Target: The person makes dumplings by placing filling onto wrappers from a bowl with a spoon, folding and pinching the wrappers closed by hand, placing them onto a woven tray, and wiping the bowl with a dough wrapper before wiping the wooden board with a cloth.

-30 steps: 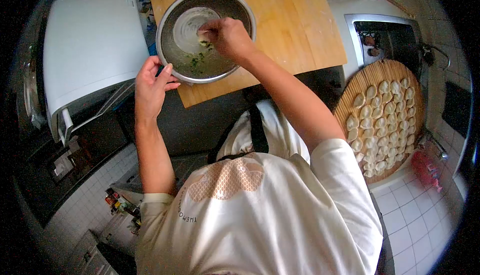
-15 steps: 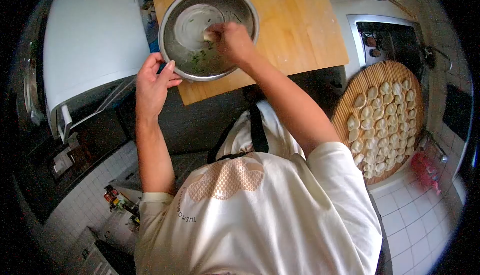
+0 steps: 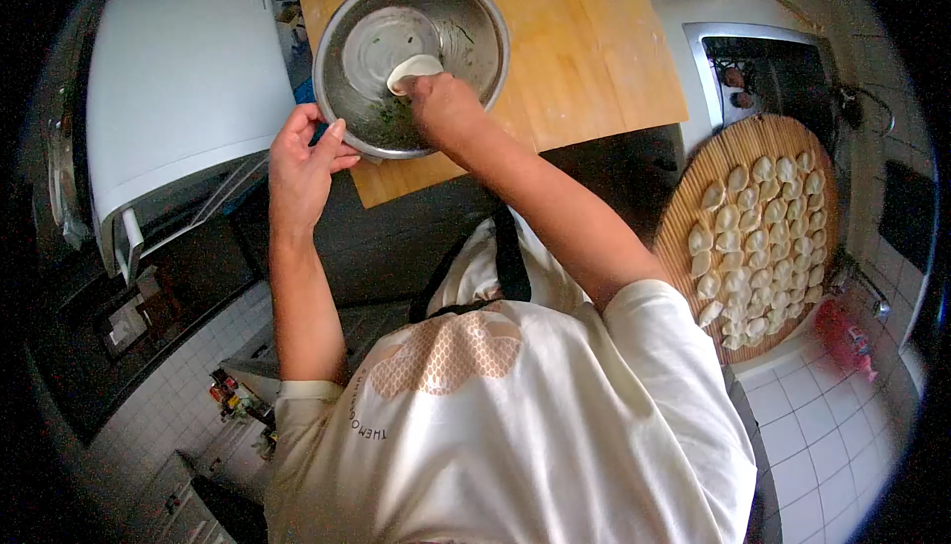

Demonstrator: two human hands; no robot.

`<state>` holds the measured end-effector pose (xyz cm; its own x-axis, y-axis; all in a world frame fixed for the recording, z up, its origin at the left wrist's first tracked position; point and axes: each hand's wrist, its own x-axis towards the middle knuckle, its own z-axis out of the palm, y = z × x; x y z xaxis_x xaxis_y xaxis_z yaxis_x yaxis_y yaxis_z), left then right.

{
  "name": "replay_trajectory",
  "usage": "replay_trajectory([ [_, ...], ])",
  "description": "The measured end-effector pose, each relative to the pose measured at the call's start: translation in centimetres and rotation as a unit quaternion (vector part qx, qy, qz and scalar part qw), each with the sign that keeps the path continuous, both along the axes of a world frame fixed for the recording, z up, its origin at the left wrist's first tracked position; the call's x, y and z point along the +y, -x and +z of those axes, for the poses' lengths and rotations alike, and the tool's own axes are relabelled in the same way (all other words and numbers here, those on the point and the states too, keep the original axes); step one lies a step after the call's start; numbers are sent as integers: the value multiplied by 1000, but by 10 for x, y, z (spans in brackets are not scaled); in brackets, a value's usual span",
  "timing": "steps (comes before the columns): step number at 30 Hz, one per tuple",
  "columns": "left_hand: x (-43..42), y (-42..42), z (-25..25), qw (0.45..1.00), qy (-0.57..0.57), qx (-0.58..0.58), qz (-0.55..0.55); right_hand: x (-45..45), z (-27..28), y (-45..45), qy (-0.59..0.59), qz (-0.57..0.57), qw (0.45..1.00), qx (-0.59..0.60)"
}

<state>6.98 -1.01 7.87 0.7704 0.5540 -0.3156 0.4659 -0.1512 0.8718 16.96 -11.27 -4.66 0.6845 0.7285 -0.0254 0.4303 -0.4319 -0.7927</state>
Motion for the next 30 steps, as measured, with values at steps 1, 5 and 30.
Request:
replay_trajectory([
  [1, -1, 0, 1, 1000, 3, -1, -3, 1, -3, 2, -33, -11, 999, 12],
  [5, -3, -1, 0, 1000, 1, -5, 5, 5, -8, 3, -31, 27, 999, 7],
  [30, -6, 0, 0, 1000, 6, -21, 4, -7, 31, 0, -172, 61, 911, 369],
])
